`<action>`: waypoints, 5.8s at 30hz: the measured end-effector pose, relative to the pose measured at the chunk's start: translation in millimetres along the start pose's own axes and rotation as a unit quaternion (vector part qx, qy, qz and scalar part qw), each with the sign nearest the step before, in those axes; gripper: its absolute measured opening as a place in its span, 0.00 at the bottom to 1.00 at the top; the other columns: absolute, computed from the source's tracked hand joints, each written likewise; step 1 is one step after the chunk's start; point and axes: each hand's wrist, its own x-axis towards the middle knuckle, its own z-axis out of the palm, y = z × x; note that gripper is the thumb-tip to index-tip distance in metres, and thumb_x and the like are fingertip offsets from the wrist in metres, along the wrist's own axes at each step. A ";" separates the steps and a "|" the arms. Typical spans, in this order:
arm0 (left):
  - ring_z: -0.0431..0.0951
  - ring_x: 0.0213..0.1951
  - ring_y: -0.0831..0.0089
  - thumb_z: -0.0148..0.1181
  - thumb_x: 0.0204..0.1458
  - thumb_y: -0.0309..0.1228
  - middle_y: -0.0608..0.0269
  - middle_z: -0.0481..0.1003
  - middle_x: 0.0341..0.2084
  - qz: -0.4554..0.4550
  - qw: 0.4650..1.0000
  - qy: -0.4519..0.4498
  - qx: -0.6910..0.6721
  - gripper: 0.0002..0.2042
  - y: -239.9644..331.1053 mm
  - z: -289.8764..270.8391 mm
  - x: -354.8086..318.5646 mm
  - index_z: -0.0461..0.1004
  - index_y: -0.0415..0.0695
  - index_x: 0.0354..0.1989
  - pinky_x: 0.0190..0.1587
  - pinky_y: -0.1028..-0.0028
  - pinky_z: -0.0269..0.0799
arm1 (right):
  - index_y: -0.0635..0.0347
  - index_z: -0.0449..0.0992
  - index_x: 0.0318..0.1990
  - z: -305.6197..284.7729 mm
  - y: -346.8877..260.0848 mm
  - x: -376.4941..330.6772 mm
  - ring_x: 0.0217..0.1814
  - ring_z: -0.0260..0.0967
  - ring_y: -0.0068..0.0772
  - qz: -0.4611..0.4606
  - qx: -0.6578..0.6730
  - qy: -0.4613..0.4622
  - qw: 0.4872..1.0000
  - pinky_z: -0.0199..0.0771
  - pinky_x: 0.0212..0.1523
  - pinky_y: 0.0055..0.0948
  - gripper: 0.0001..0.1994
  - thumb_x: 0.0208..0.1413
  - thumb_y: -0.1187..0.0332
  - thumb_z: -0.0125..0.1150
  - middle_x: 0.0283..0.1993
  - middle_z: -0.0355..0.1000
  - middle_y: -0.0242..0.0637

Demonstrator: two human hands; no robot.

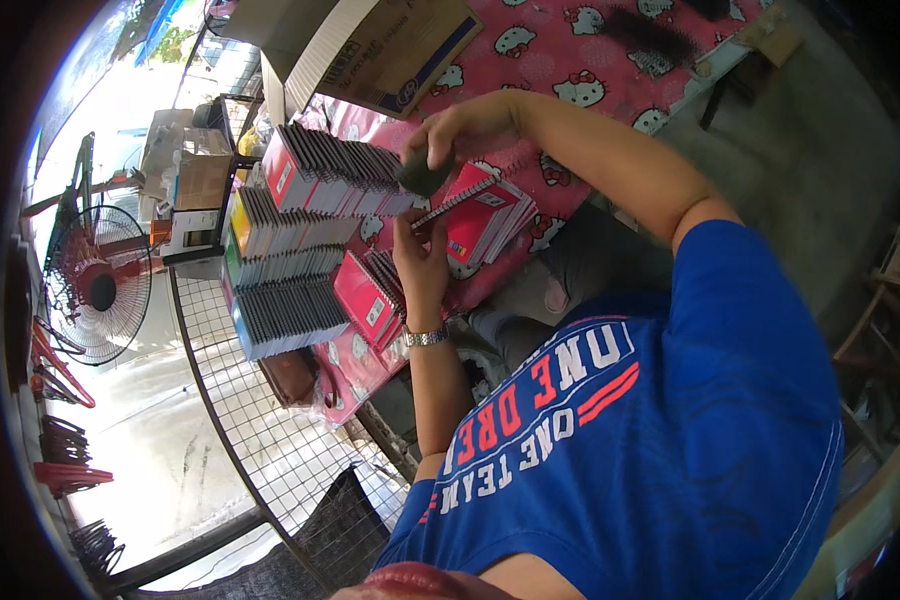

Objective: The person places a spiral-bound notebook into a stack, adds a small card to the top, and continues organizing stacks of colorful notebooks on a table.

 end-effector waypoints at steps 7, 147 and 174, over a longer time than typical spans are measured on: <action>0.75 0.33 0.78 0.63 0.56 0.26 0.61 0.75 0.35 -0.030 0.999 0.005 -0.023 0.12 1.4 2.6 2.6 0.70 0.37 0.46 0.35 0.77 0.71 | 0.54 0.79 0.49 -33.9 61.2 -22.6 0.58 0.70 0.42 0.213 -0.381 0.356 0.826 0.68 0.57 0.39 0.20 0.47 0.62 0.66 0.55 0.74 0.41; 0.75 0.43 0.54 0.53 0.54 0.29 0.56 0.77 0.36 0.165 0.942 -0.118 0.267 0.10 40.7 3.2 43.4 0.75 0.45 0.43 0.46 0.57 0.70 | 0.60 0.76 0.44 -101.5 123.9 -165.3 0.48 0.72 0.52 0.109 -0.519 0.604 0.595 0.74 0.47 0.47 0.11 0.57 0.65 0.55 0.43 0.72 0.49; 0.74 0.33 0.59 0.67 0.50 0.37 0.60 0.74 0.24 0.221 0.947 0.053 0.228 0.12 17.2 42.0 40.6 0.74 0.42 0.30 0.44 0.61 0.64 | 0.51 0.78 0.38 62.9 29.8 -50.7 0.49 0.65 0.32 -0.193 -0.392 0.395 0.808 0.60 0.54 0.39 0.08 0.50 0.75 0.62 0.43 0.73 0.25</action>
